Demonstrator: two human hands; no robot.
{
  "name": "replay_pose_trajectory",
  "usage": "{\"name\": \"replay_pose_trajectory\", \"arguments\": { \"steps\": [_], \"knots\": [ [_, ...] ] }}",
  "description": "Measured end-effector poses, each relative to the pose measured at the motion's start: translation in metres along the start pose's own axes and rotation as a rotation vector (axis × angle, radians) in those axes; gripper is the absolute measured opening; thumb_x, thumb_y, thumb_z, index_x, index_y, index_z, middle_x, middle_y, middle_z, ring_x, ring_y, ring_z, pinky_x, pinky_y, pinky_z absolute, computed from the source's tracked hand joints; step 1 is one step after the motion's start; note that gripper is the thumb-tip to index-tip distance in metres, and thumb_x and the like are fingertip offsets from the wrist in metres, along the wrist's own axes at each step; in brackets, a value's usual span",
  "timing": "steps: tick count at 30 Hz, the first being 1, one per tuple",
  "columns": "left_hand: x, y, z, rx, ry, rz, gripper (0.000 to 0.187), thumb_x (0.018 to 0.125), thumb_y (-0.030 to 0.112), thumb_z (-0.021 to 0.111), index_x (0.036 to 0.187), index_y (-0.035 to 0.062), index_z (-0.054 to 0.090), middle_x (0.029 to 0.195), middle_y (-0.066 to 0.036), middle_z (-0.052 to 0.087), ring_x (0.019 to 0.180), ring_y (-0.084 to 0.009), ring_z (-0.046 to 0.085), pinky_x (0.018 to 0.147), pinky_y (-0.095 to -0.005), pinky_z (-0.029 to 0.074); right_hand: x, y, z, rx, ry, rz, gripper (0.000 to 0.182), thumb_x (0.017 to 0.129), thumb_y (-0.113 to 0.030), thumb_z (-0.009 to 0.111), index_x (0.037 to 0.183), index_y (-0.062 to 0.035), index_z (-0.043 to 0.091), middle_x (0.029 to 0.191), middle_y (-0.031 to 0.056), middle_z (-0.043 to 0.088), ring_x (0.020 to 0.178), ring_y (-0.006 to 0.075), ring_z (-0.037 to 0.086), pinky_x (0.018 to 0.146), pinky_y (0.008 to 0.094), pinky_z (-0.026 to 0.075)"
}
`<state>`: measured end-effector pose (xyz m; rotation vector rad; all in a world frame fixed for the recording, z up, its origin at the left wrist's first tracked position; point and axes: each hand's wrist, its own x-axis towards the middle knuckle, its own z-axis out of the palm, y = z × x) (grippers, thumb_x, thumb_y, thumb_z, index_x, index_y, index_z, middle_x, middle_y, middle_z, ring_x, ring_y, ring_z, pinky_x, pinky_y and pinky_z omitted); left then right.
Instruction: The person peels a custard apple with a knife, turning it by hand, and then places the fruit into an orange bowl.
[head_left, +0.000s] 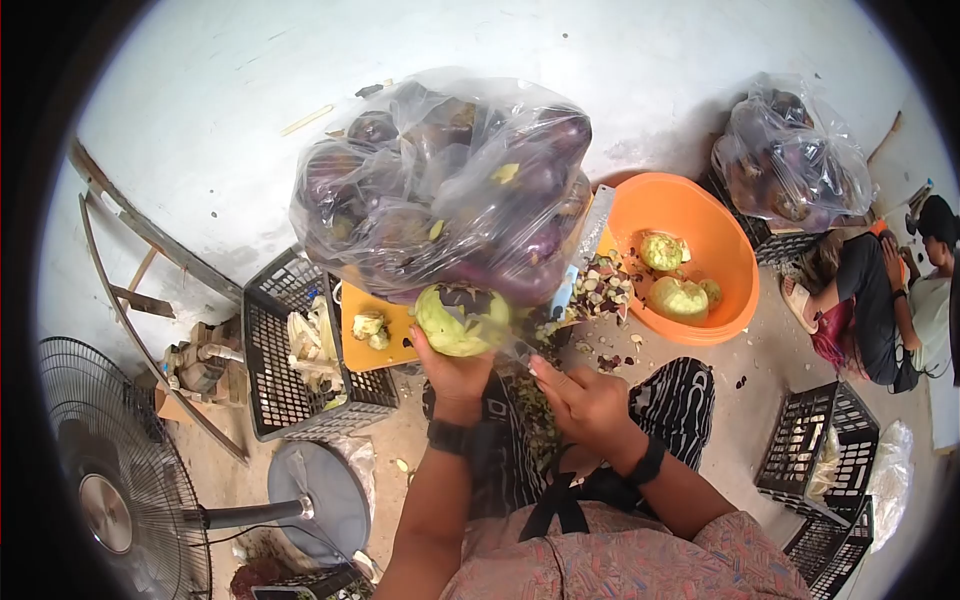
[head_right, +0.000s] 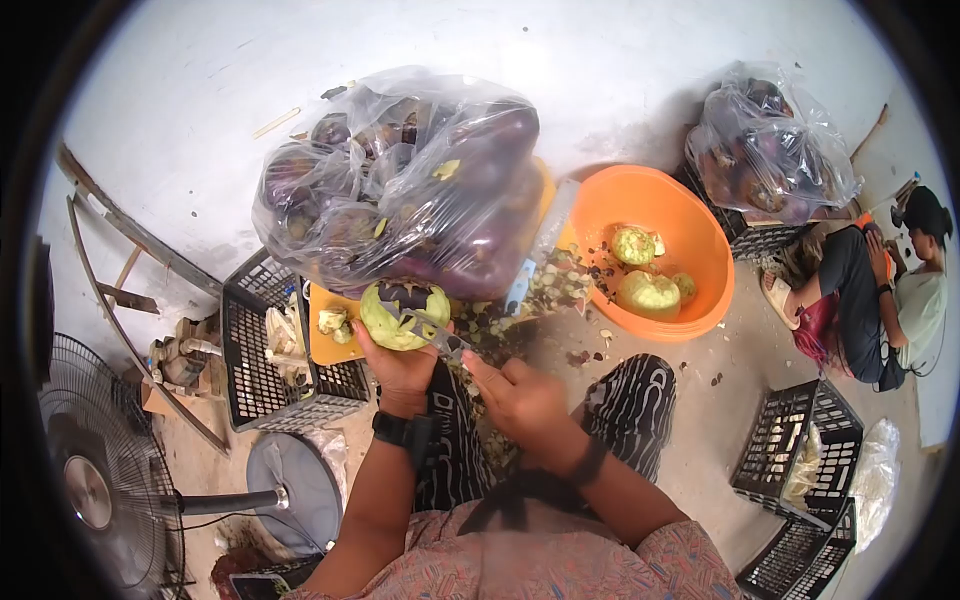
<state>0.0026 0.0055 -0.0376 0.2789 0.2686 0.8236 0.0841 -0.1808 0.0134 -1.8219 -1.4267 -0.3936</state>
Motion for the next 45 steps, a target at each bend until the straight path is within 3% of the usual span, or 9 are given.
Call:
{"name": "replay_pose_trajectory", "arguments": {
  "steps": [3, 5, 18, 20, 23, 32, 40, 42, 45],
  "knots": [
    [-0.003, 0.002, 0.002, 0.012, -0.029, 0.018, 0.075, 0.088, 0.074, 0.035, 0.138, 0.019, 0.045, 0.134, -0.009, 0.053, 0.12, -0.0344, 0.052, 0.094, -0.0599, 0.044, 0.008, -0.002, 0.004, 0.006, -0.015, 0.006, 0.041, 0.08, -0.013, 0.073, 0.12, -0.0178, 0.068, 0.062, 0.0035, 0.052, 0.046, 0.02, 0.052, 0.042, 0.0333, 0.043],
    [-0.004, 0.002, -0.003, 0.023, -0.142, 0.014, 0.072, 0.089, 0.067, 0.044, 0.142, 0.0176, 0.041, 0.137, -0.007, 0.048, 0.125, -0.0293, 0.047, 0.105, -0.0525, 0.037, 0.016, -0.003, 0.007, 0.027, -0.024, 0.022, 0.04, 0.081, -0.013, 0.073, 0.12, -0.0179, 0.068, 0.061, 0.0039, 0.052, 0.046, 0.0206, 0.053, 0.043, 0.0337, 0.043],
    [0.001, 0.0, -0.008, -0.004, -0.125, -0.001, 0.065, 0.092, 0.06, 0.042, 0.141, 0.0159, 0.042, 0.136, -0.009, 0.05, 0.125, -0.0298, 0.047, 0.107, -0.0519, 0.035, 0.015, -0.004, -0.004, 0.092, -0.049, 0.103, 0.039, 0.081, -0.015, 0.073, 0.12, -0.019, 0.068, 0.06, 0.0063, 0.052, 0.045, 0.0232, 0.052, 0.044, 0.0361, 0.043],
    [0.002, 0.0, -0.012, -0.051, -0.23, -0.029, 0.064, 0.093, 0.058, 0.041, 0.141, 0.0147, 0.042, 0.136, -0.009, 0.05, 0.126, -0.0303, 0.047, 0.107, -0.0522, 0.035, 0.016, -0.003, -0.002, 0.098, -0.062, 0.11, 0.037, 0.082, -0.016, 0.071, 0.12, -0.019, 0.068, 0.061, 0.0063, 0.052, 0.046, 0.0238, 0.052, 0.045, 0.0368, 0.043],
    [-0.001, 0.0, -0.001, -0.016, -0.128, -0.023, 0.066, 0.092, 0.063, 0.038, 0.137, 0.0152, 0.047, 0.131, -0.008, 0.055, 0.121, -0.0294, 0.052, 0.101, -0.0507, 0.041, 0.022, -0.002, 0.001, 0.113, -0.075, 0.119, 0.035, 0.084, -0.018, 0.069, 0.119, -0.019, 0.068, 0.062, 0.0067, 0.052, 0.048, 0.0252, 0.052, 0.046, 0.038, 0.043],
    [-0.001, 0.002, -0.004, 0.003, -0.133, -0.017, 0.065, 0.093, 0.059, 0.038, 0.14, 0.0147, 0.043, 0.136, -0.008, 0.05, 0.126, -0.03, 0.047, 0.107, -0.052, 0.035, 0.045, 0.009, 0.018, 0.254, -0.063, 0.114, 0.03, 0.086, -0.021, 0.067, 0.116, -0.0199, 0.069, 0.063, 0.0092, 0.056, 0.054, 0.0293, 0.058, 0.05, 0.0406, 0.045],
    [-0.003, 0.004, 0.001, -0.032, -0.101, -0.019, 0.066, 0.092, 0.06, 0.036, 0.14, 0.0151, 0.043, 0.136, -0.01, 0.049, 0.125, -0.0314, 0.047, 0.106, -0.0534, 0.036, 0.042, 0.011, 0.006, 0.283, -0.087, 0.093, 0.028, 0.086, -0.022, 0.067, 0.114, -0.0193, 0.07, 0.065, 0.0094, 0.059, 0.057, 0.03, 0.059, 0.052, 0.0404, 0.047],
    [-0.002, 0.004, 0.003, -0.033, -0.067, -0.026, 0.066, 0.092, 0.06, 0.036, 0.14, 0.0152, 0.043, 0.136, -0.011, 0.049, 0.125, -0.0318, 0.047, 0.106, -0.0542, 0.036, 0.039, 0.012, -0.009, 0.276, -0.228, 0.139, 0.033, 0.084, -0.01, 0.069, 0.117, -0.012, 0.068, 0.073, 0.014, 0.065, 0.06, 0.0268, 0.063, 0.056, 0.0339, 0.05],
    [0.0, 0.003, 0.001, 0.041, -0.026, -0.012, 0.072, 0.088, 0.07, 0.036, 0.136, 0.0172, 0.048, 0.132, -0.009, 0.054, 0.119, -0.033, 0.052, 0.098, -0.0554, 0.042, 0.041, 0.015, -0.009, 0.345, -0.166, 0.101, 0.031, 0.085, -0.01, 0.069, 0.115, -0.0104, 0.069, 0.072, 0.0143, 0.065, 0.058, 0.0255, 0.063, 0.055, 0.0324, 0.049]
  ]
}}
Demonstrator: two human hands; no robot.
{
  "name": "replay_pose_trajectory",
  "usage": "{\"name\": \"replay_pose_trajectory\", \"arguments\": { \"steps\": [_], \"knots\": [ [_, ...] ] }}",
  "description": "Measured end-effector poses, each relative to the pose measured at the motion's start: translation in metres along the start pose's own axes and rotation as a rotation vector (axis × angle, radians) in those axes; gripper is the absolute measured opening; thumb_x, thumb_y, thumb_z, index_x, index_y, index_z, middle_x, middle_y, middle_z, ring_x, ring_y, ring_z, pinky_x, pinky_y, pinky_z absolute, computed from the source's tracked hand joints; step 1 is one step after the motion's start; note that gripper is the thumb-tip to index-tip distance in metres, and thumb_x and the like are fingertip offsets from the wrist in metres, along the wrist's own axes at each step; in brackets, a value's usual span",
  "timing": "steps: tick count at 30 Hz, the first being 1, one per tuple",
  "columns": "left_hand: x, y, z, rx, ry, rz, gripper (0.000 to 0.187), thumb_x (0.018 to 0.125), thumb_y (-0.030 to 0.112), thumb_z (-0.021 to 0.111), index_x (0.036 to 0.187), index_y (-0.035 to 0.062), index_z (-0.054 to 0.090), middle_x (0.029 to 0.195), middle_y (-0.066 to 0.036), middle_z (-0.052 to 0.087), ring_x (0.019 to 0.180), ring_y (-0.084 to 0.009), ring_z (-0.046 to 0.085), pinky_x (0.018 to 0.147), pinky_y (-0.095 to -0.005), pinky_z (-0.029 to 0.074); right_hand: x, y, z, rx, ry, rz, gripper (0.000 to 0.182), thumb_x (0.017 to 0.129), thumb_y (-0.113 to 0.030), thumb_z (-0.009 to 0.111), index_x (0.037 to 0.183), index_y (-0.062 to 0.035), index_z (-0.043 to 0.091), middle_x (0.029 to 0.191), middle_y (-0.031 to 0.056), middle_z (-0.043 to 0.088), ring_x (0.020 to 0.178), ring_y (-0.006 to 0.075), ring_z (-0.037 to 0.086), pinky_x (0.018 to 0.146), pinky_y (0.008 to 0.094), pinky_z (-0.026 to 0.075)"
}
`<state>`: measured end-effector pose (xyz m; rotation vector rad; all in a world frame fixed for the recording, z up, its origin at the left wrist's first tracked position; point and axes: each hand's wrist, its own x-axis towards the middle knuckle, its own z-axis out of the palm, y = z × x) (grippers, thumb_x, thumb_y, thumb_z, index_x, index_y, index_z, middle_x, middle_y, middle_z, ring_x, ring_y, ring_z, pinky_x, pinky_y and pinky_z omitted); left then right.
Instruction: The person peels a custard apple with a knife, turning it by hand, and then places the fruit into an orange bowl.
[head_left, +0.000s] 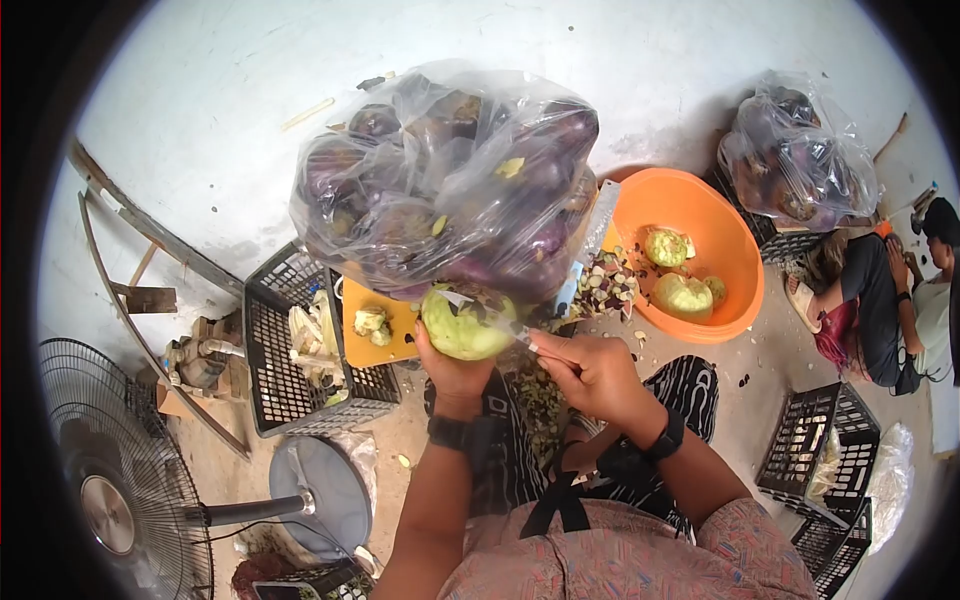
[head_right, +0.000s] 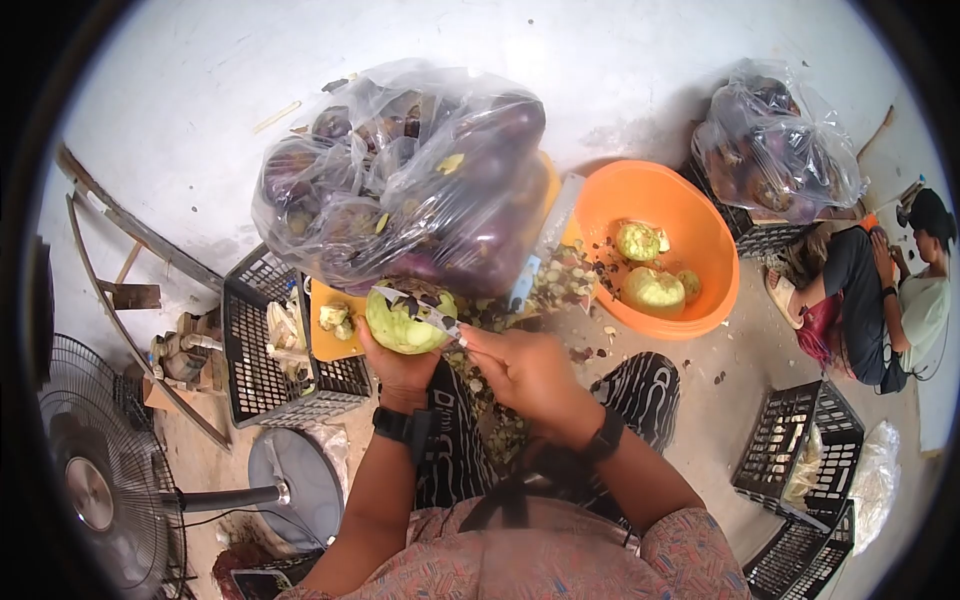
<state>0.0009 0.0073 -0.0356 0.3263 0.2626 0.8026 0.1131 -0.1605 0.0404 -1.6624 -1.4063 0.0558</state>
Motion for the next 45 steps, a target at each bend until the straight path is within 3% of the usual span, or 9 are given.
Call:
{"name": "replay_pose_trajectory", "arguments": {
  "steps": [3, 7, 9, 13, 15, 19, 21, 24, 45],
  "knots": [
    [-0.001, 0.003, 0.002, -0.022, 0.011, -0.031, 0.072, 0.088, 0.07, 0.034, 0.137, 0.0174, 0.047, 0.133, -0.009, 0.053, 0.12, -0.0335, 0.052, 0.097, -0.0565, 0.043, 0.007, 0.0, 0.004, 0.054, -0.049, 0.069, 0.027, 0.086, -0.019, 0.067, 0.113, -0.0129, 0.07, 0.079, 0.0168, 0.066, 0.066, 0.0332, 0.065, 0.058, 0.0386, 0.05],
    [0.001, 0.003, -0.002, -0.018, -0.009, -0.028, 0.075, 0.088, 0.071, 0.031, 0.139, 0.0177, 0.045, 0.135, -0.01, 0.051, 0.123, -0.0351, 0.05, 0.095, -0.0612, 0.043, 0.022, 0.01, 0.014, 0.083, -0.027, 0.076, 0.026, 0.086, -0.016, 0.066, 0.112, -0.0102, 0.07, 0.082, 0.017, 0.068, 0.069, 0.0326, 0.066, 0.061, 0.0384, 0.051],
    [0.001, 0.003, -0.001, 0.004, -0.037, -0.037, 0.077, 0.088, 0.072, 0.03, 0.14, 0.0179, 0.044, 0.136, -0.01, 0.051, 0.123, -0.0357, 0.05, 0.094, -0.0625, 0.043, 0.025, 0.025, 0.024, 0.166, 0.045, 0.102, 0.03, 0.085, -0.005, 0.067, 0.115, -0.0025, 0.067, 0.083, 0.0144, 0.071, 0.063, 0.0211, 0.067, 0.059, 0.0281, 0.051],
    [-0.001, 0.007, -0.002, -0.026, -0.054, -0.072, 0.081, 0.087, 0.076, 0.027, 0.142, 0.0184, 0.042, 0.136, -0.011, 0.051, 0.121, -0.0371, 0.051, 0.091, -0.0638, 0.045, 0.007, 0.025, 0.031, 0.124, 0.118, 0.065, 0.033, 0.084, -0.003, 0.067, 0.117, -0.0021, 0.066, 0.085, 0.0133, 0.072, 0.062, 0.0193, 0.067, 0.061, 0.0265, 0.052],
    [0.002, 0.006, -0.006, -0.035, -0.05, -0.084, 0.082, 0.087, 0.077, 0.026, 0.142, 0.0186, 0.042, 0.136, -0.011, 0.051, 0.121, -0.0372, 0.052, 0.089, -0.0639, 0.046, -0.01, 0.014, 0.031, 0.016, 0.241, -0.025, 0.036, 0.082, -0.005, 0.069, 0.118, -0.0058, 0.067, 0.077, 0.0113, 0.069, 0.057, 0.0196, 0.064, 0.055, 0.0278, 0.051],
    [0.004, 0.002, -0.009, -0.111, -0.026, -0.066, 0.085, 0.085, 0.08, 0.024, 0.141, 0.0189, 0.044, 0.136, -0.014, 0.051, 0.121, -0.0433, 0.05, 0.086, -0.0633, 0.047, -0.035, 0.002, 0.033, -0.116, 0.157, -0.114, 0.036, 0.081, -0.014, 0.073, 0.117, -0.0148, 0.069, 0.063, 0.0053, 0.05, 0.051, 0.0205, 0.054, 0.045, 0.0343, 0.044],
    [0.002, 0.003, -0.005, -0.051, -0.021, -0.069, 0.087, 0.084, 0.081, 0.023, 0.14, 0.0183, 0.045, 0.136, -0.016, 0.052, 0.121, -0.0497, 0.048, 0.084, -0.0627, 0.047, -0.039, 0.0, 0.034, -0.106, 0.151, -0.106, 0.037, 0.081, -0.013, 0.072, 0.117, -0.0147, 0.069, 0.063, 0.0053, 0.051, 0.051, 0.0207, 0.054, 0.045, 0.0344, 0.044],
    [-0.001, 0.003, -0.004, -0.015, -0.086, -0.071, 0.08, 0.088, 0.077, 0.021, 0.139, 0.0211, 0.045, 0.136, -0.008, 0.052, 0.123, -0.0383, 0.049, 0.092, -0.0662, 0.041, -0.04, 0.001, 0.035, -0.097, 0.148, -0.106, 0.037, 0.082, -0.013, 0.072, 0.118, -0.0147, 0.068, 0.065, 0.005, 0.051, 0.05, 0.0211, 0.053, 0.045, 0.0346, 0.044],
    [0.0, 0.003, -0.012, -0.006, -0.128, -0.042, 0.077, 0.09, 0.073, 0.022, 0.137, 0.0172, 0.046, 0.132, -0.009, 0.054, 0.119, -0.0373, 0.052, 0.094, -0.0637, 0.041, -0.009, -0.002, 0.048, -0.186, 0.214, -0.182, 0.037, 0.08, -0.016, 0.074, 0.117, -0.0157, 0.069, 0.063, 0.0027, 0.049, 0.047, 0.02, 0.051, 0.044, 0.0339, 0.043]
  ]
}}
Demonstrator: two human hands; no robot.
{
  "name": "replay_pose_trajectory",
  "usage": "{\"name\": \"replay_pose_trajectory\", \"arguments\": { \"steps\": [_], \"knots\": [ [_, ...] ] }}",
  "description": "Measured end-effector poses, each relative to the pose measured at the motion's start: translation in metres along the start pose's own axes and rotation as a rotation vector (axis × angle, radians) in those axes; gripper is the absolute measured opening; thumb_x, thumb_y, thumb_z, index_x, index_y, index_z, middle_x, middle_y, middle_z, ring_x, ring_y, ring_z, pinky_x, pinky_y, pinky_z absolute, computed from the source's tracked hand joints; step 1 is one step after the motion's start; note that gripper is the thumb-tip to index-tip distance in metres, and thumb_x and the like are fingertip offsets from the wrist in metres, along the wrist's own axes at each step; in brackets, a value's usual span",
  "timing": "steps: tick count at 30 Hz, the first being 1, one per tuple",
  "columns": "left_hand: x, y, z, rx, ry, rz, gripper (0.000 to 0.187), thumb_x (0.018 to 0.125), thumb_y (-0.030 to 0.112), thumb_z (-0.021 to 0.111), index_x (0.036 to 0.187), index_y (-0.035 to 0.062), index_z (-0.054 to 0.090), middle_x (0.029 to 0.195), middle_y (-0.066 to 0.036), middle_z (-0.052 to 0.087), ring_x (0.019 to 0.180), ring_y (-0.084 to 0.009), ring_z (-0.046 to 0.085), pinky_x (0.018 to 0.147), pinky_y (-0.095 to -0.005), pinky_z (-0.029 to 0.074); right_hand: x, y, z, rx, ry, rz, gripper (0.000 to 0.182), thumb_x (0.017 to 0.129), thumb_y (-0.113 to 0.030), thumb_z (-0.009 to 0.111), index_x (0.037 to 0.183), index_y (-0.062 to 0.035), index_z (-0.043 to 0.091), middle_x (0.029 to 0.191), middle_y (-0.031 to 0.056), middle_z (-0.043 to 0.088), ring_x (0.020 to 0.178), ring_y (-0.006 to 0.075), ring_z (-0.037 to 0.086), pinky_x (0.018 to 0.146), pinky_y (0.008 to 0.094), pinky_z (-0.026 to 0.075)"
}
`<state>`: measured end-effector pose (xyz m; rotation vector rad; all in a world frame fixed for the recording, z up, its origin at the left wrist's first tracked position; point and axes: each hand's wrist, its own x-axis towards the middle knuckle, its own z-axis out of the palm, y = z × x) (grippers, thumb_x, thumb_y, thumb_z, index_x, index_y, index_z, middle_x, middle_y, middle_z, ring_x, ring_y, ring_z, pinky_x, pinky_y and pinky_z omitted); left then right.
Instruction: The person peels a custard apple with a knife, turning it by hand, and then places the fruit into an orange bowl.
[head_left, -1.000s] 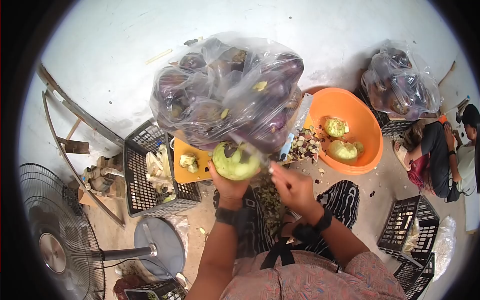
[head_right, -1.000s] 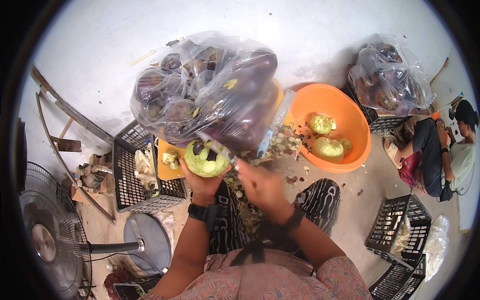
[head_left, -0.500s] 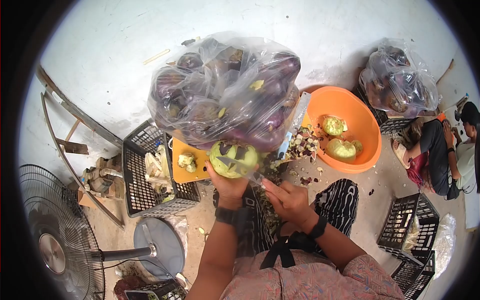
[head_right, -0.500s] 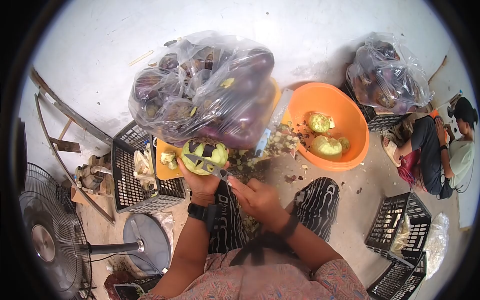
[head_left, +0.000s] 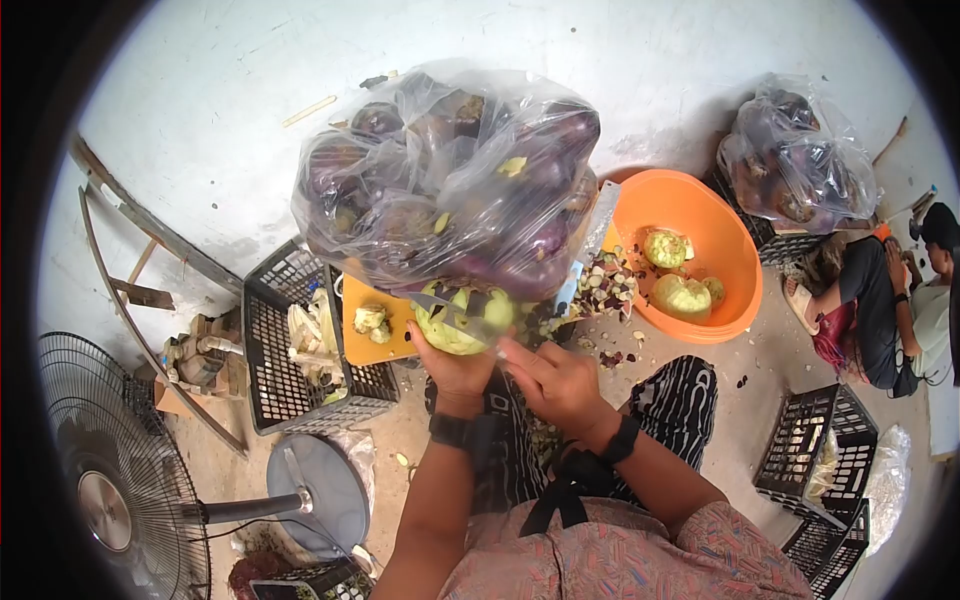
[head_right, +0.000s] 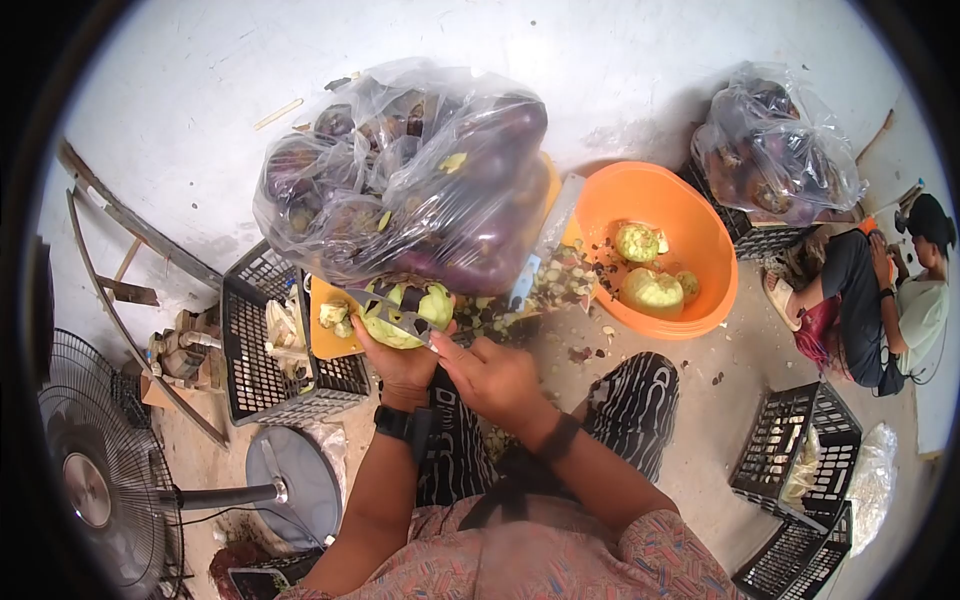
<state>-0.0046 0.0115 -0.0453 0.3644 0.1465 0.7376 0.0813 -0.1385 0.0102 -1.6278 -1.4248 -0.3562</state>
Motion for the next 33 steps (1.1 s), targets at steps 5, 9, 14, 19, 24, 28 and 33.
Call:
{"name": "replay_pose_trajectory", "arguments": {
  "steps": [5, 9, 14, 19, 24, 28, 33],
  "knots": [
    [0.002, 0.0, 0.003, -0.036, 0.029, -0.004, 0.077, 0.09, 0.074, 0.022, 0.138, 0.0172, 0.046, 0.132, -0.009, 0.055, 0.118, -0.0367, 0.053, 0.092, -0.0618, 0.043, -0.013, 0.002, -0.009, 0.036, 0.011, 0.032, 0.037, 0.08, -0.015, 0.073, 0.117, -0.0163, 0.069, 0.063, 0.0035, 0.049, 0.048, 0.0211, 0.052, 0.044, 0.035, 0.043],
    [0.003, -0.003, 0.01, -0.04, 0.099, 0.04, 0.084, 0.086, 0.079, 0.026, 0.136, 0.0155, 0.048, 0.13, -0.019, 0.055, 0.117, -0.0515, 0.05, 0.078, -0.0587, 0.05, -0.019, 0.002, -0.02, -0.001, -0.04, 0.043, 0.038, 0.079, -0.01, 0.073, 0.116, -0.0121, 0.069, 0.061, 0.0044, 0.051, 0.046, 0.0207, 0.052, 0.044, 0.033, 0.043],
    [0.003, -0.003, 0.005, -0.092, 0.061, 0.024, 0.079, 0.088, 0.075, 0.028, 0.136, 0.0154, 0.048, 0.131, -0.014, 0.054, 0.119, -0.0414, 0.05, 0.09, -0.056, 0.044, -0.008, 0.002, -0.014, -0.002, -0.045, 0.036, 0.037, 0.08, -0.011, 0.073, 0.117, -0.013, 0.069, 0.061, 0.0046, 0.051, 0.046, 0.0216, 0.052, 0.043, 0.0342, 0.043],
    [0.002, -0.001, 0.001, -0.106, -0.002, -0.003, 0.073, 0.091, 0.07, 0.031, 0.136, 0.0155, 0.048, 0.132, -0.007, 0.054, 0.122, -0.029, 0.05, 0.105, -0.0496, 0.037, 0.002, 0.003, -0.005, 0.005, -0.037, 0.049, 0.036, 0.082, -0.016, 0.072, 0.118, -0.0157, 0.069, 0.063, 0.0057, 0.055, 0.048, 0.0232, 0.055, 0.045, 0.0358, 0.046],
    [0.001, -0.002, 0.01, -0.108, 0.03, 0.053, 0.072, 0.091, 0.07, 0.03, 0.136, 0.0168, 0.049, 0.131, -0.007, 0.054, 0.12, -0.0291, 0.05, 0.104, -0.0507, 0.037, 0.016, -0.001, -0.005, -0.019, -0.074, 0.071, 0.036, 0.083, -0.019, 0.07, 0.12, -0.0167, 0.068, 0.062, 0.0057, 0.054, 0.048, 0.0242, 0.055, 0.045, 0.0369, 0.045],
    [0.003, -0.003, 0.003, -0.097, 0.039, 0.064, 0.072, 0.091, 0.071, 0.03, 0.135, 0.0171, 0.049, 0.131, -0.007, 0.054, 0.12, -0.0295, 0.05, 0.104, -0.0511, 0.037, 0.016, -0.001, -0.005, -0.01, -0.074, 0.062, 0.037, 0.083, -0.018, 0.07, 0.119, -0.0153, 0.068, 0.061, 0.0059, 0.053, 0.048, 0.0233, 0.055, 0.045, 0.0368, 0.046],
    [0.002, 0.0, 0.002, -0.124, 0.046, -0.011, 0.075, 0.09, 0.072, 0.03, 0.137, 0.0159, 0.048, 0.133, -0.008, 0.053, 0.122, -0.0305, 0.049, 0.105, -0.0511, 0.036, -0.008, -0.001, -0.02, 0.012, -0.065, 0.107, 0.036, 0.083, -0.017, 0.07, 0.119, -0.0166, 0.069, 0.061, 0.0058, 0.053, 0.047, 0.0236, 0.054, 0.045, 0.037, 0.044]
  ]
}}
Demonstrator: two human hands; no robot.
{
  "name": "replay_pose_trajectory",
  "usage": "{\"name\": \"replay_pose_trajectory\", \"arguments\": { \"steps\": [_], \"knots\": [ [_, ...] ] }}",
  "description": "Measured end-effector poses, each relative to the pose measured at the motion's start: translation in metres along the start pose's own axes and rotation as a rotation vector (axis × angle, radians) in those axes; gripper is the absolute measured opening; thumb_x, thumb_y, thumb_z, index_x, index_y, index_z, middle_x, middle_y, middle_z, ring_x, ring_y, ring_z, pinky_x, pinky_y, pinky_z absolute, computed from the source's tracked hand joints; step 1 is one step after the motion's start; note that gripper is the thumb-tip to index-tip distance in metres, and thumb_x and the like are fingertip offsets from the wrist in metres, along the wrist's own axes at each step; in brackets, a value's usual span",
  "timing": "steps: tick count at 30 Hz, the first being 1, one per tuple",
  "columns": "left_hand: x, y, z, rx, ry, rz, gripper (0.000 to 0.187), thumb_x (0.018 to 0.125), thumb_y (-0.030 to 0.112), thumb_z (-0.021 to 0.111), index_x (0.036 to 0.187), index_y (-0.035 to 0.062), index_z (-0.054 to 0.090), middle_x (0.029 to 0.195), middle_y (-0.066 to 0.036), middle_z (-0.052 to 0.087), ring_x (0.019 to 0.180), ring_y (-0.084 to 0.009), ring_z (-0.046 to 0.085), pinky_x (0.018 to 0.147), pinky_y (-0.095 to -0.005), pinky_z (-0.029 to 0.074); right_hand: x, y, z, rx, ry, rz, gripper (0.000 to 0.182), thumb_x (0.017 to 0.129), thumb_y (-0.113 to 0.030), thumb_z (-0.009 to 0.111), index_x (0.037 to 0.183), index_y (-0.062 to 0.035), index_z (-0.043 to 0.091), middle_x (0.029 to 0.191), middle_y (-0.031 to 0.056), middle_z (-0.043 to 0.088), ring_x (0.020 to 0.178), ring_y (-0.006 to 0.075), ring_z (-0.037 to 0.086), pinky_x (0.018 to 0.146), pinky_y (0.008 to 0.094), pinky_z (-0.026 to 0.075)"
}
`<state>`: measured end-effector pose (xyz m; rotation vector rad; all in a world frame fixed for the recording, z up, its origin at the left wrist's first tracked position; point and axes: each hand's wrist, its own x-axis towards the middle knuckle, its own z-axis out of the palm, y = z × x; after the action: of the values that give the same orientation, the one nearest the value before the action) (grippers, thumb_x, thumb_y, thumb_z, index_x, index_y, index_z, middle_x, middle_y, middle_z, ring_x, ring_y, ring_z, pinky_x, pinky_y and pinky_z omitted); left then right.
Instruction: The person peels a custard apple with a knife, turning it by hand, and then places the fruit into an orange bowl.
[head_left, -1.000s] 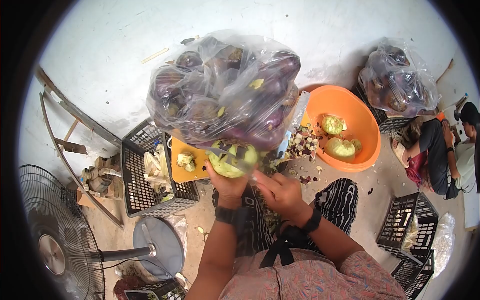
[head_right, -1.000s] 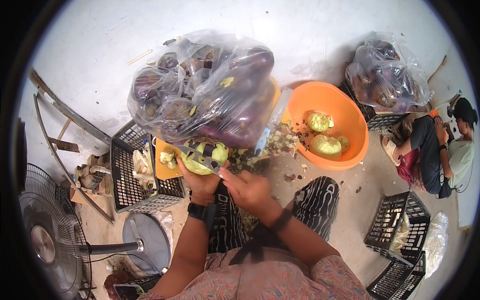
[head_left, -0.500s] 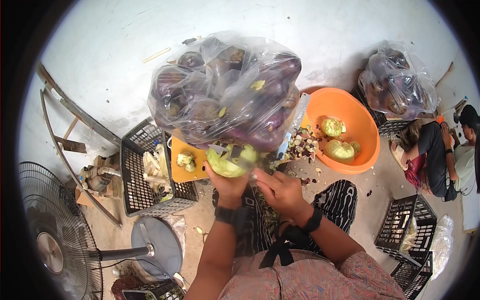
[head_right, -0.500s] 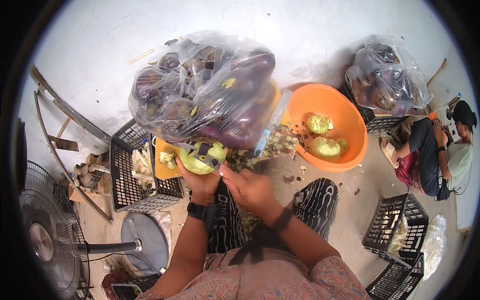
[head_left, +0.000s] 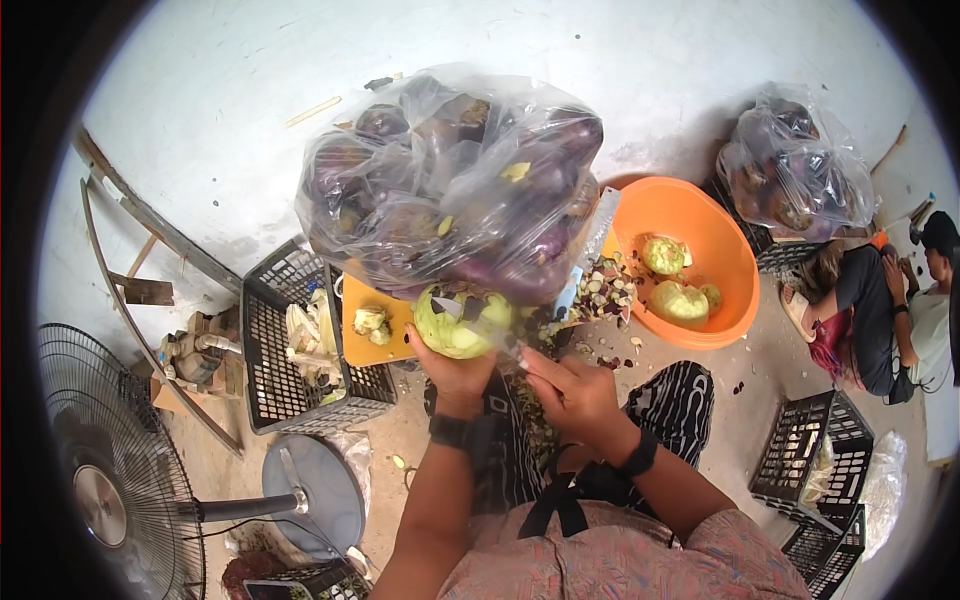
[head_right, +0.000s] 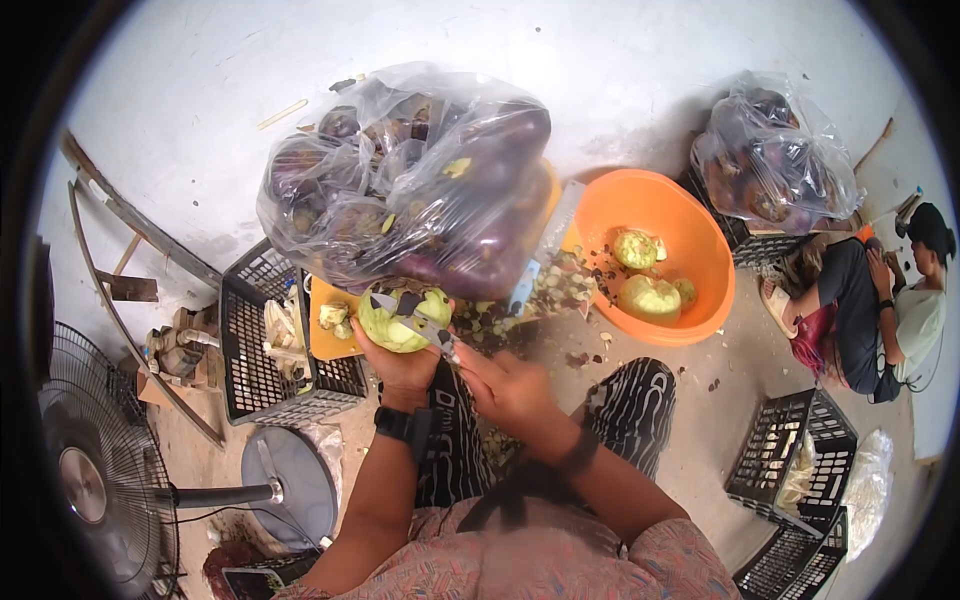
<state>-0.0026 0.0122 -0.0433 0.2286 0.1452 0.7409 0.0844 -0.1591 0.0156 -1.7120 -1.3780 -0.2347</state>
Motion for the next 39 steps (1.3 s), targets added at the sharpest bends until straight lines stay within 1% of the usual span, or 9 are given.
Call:
{"name": "replay_pose_trajectory", "arguments": {
  "steps": [7, 17, 23, 25, 26, 28, 32, 34, 39],
  "knots": [
    [0.0, -0.002, 0.005, -0.015, -0.073, 0.069, 0.078, 0.089, 0.073, 0.031, 0.138, 0.0149, 0.047, 0.136, -0.01, 0.052, 0.124, -0.0312, 0.048, 0.106, -0.0525, 0.036, 0.01, 0.0, 0.0, 0.056, -0.051, 0.061, 0.032, 0.084, -0.018, 0.07, 0.116, -0.0171, 0.07, 0.062, 0.007, 0.054, 0.049, 0.0264, 0.054, 0.046, 0.0392, 0.044],
    [0.0, 0.001, -0.003, -0.02, -0.104, 0.021, 0.08, 0.086, 0.075, 0.032, 0.137, 0.0163, 0.047, 0.136, -0.01, 0.05, 0.125, -0.0338, 0.047, 0.106, -0.0557, 0.035, 0.031, 0.003, 0.008, 0.064, -0.057, 0.048, 0.03, 0.085, -0.023, 0.069, 0.113, -0.0166, 0.07, 0.063, 0.0079, 0.055, 0.052, 0.0289, 0.057, 0.049, 0.0403, 0.046],
    [-0.008, 0.0, 0.001, -0.015, -0.035, 0.035, 0.081, 0.087, 0.075, 0.031, 0.138, 0.0149, 0.046, 0.135, -0.012, 0.052, 0.123, -0.0348, 0.049, 0.1, -0.058, 0.04, 0.044, 0.01, 0.024, 0.161, 0.018, 0.023, 0.029, 0.087, -0.022, 0.066, 0.114, -0.0117, 0.069, 0.076, 0.0121, 0.067, 0.06, 0.0303, 0.063, 0.054, 0.0388, 0.05],
    [-0.007, 0.003, 0.004, -0.017, 0.026, 0.014, 0.085, 0.084, 0.079, 0.03, 0.137, 0.0141, 0.047, 0.136, -0.012, 0.052, 0.121, -0.037, 0.052, 0.094, -0.0624, 0.043, 0.043, 0.014, 0.021, 0.294, -0.042, 0.263, 0.029, 0.086, -0.017, 0.067, 0.114, -0.0087, 0.068, 0.082, 0.0144, 0.07, 0.061, 0.0305, 0.064, 0.057, 0.0369, 0.052],
    [-0.006, 0.006, 0.002, -0.018, 0.023, 0.021, 0.085, 0.084, 0.079, 0.03, 0.137, 0.0141, 0.047, 0.136, -0.012, 0.052, 0.121, -0.037, 0.052, 0.094, -0.0624, 0.043, 0.04, 0.016, 0.021, 0.295, -0.045, 0.256, 0.029, 0.086, -0.017, 0.067, 0.114, -0.0087, 0.068, 0.082, 0.0144, 0.07, 0.061, 0.0305, 0.064, 0.057, 0.0369, 0.052],
    [-0.001, 0.01, -0.002, 0.002, -0.263, -0.058, 0.084, 0.088, 0.075, 0.023, 0.142, 0.0129, 0.042, 0.14, -0.011, 0.048, 0.126, -0.0352, 0.046, 0.103, -0.0575, 0.038, 0.027, 0.018, 0.019, 0.416, 0.078, 0.262, 0.034, 0.085, -0.007, 0.066, 0.118, -0.0098, 0.068, 0.071, 0.012, 0.064, 0.051, 0.0114, 0.05, 0.051, 0.0238, 0.042],
    [0.0, 0.005, 0.0, 0.041, -0.189, -0.03, 0.084, 0.088, 0.075, 0.023, 0.142, 0.0127, 0.043, 0.139, -0.011, 0.049, 0.126, -0.0347, 0.047, 0.103, -0.0569, 0.038, 0.006, 0.004, -0.002, 0.278, 0.039, 0.078, 0.035, 0.083, -0.007, 0.069, 0.118, -0.0105, 0.068, 0.066, 0.0096, 0.062, 0.05, 0.0149, 0.053, 0.05, 0.0256, 0.044],
    [0.002, 0.005, 0.006, 0.005, -0.019, 0.027, 0.084, 0.088, 0.075, 0.023, 0.14, 0.0129, 0.044, 0.137, -0.011, 0.05, 0.124, -0.0342, 0.049, 0.102, -0.056, 0.038, 0.004, 0.001, -0.008, 0.087, -0.081, -0.02, 0.036, 0.082, -0.008, 0.071, 0.118, -0.0111, 0.068, 0.063, 0.0083, 0.059, 0.05, 0.0196, 0.056, 0.05, 0.0286, 0.046],
    [-0.002, 0.007, 0.011, 0.005, -0.001, -0.001, 0.082, 0.088, 0.074, 0.022, 0.137, 0.0127, 0.047, 0.134, -0.011, 0.052, 0.121, -0.0339, 0.05, 0.1, -0.0553, 0.039, 0.01, 0.0, -0.005, 0.145, -0.075, 0.05, 0.035, 0.082, -0.011, 0.072, 0.117, -0.0116, 0.069, 0.065, 0.0093, 0.06, 0.053, 0.023, 0.059, 0.051, 0.0318, 0.047]
  ]
}}
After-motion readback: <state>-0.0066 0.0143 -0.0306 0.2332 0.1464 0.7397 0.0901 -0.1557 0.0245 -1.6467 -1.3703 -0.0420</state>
